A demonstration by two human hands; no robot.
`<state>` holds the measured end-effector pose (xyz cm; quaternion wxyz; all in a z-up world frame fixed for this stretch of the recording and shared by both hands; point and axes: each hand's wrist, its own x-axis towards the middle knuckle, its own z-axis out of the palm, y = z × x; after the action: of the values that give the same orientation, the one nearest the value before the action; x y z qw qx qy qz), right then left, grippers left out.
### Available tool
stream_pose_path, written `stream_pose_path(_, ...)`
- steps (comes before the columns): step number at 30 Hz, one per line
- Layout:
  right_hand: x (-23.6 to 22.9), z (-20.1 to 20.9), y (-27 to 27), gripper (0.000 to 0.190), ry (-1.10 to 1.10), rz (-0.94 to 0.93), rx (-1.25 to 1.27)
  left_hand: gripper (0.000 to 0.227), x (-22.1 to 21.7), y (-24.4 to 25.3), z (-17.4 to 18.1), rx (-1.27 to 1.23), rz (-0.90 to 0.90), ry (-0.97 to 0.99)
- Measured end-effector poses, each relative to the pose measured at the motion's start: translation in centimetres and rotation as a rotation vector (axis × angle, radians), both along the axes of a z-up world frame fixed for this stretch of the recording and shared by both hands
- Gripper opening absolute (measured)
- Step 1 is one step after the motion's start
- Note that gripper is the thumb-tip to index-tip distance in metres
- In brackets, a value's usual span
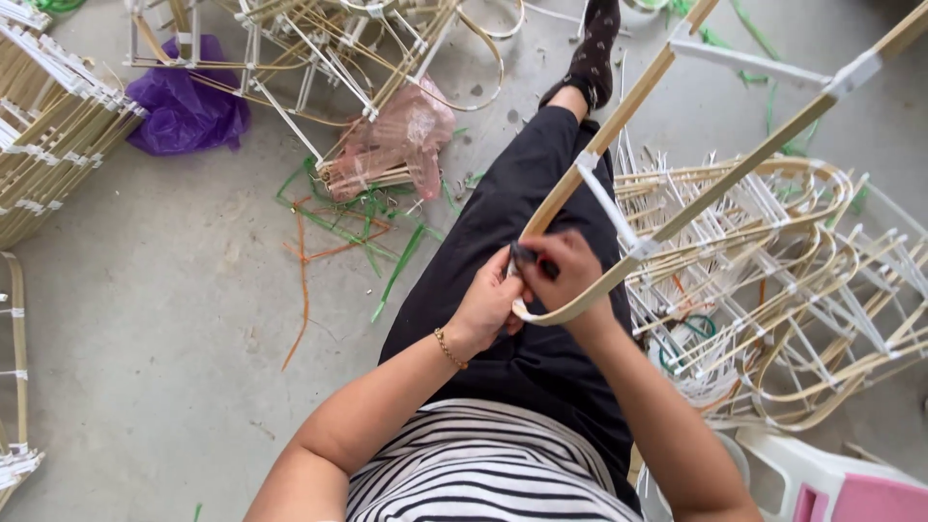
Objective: The recorder is assembling and wrapping wooden or bamboo furniture frames with white tape or plastic strips.
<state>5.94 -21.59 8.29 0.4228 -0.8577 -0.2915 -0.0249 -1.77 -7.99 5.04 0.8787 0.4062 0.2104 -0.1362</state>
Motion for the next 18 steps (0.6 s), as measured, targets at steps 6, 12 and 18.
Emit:
stream_pose_path(6,3.4,-1.3,-0.7,0.027,0.023,-0.274,0.208,0.054,-0.6,-1.3,-0.1,-0.102,-0.059,0.009)
stream_pose_path(12,3.0,-2.9,-0.1,0.032,0.245,-0.282,0.107,0.054,0.2,-0.2,1.0,-0.061,-0.045,0.034)
stream_pose_path(18,3.5,-3.1,0.4,0.053,0.435,-0.344,0.134,0.039,-0.6,-0.1,0.7,-0.081,-0.095,0.061)
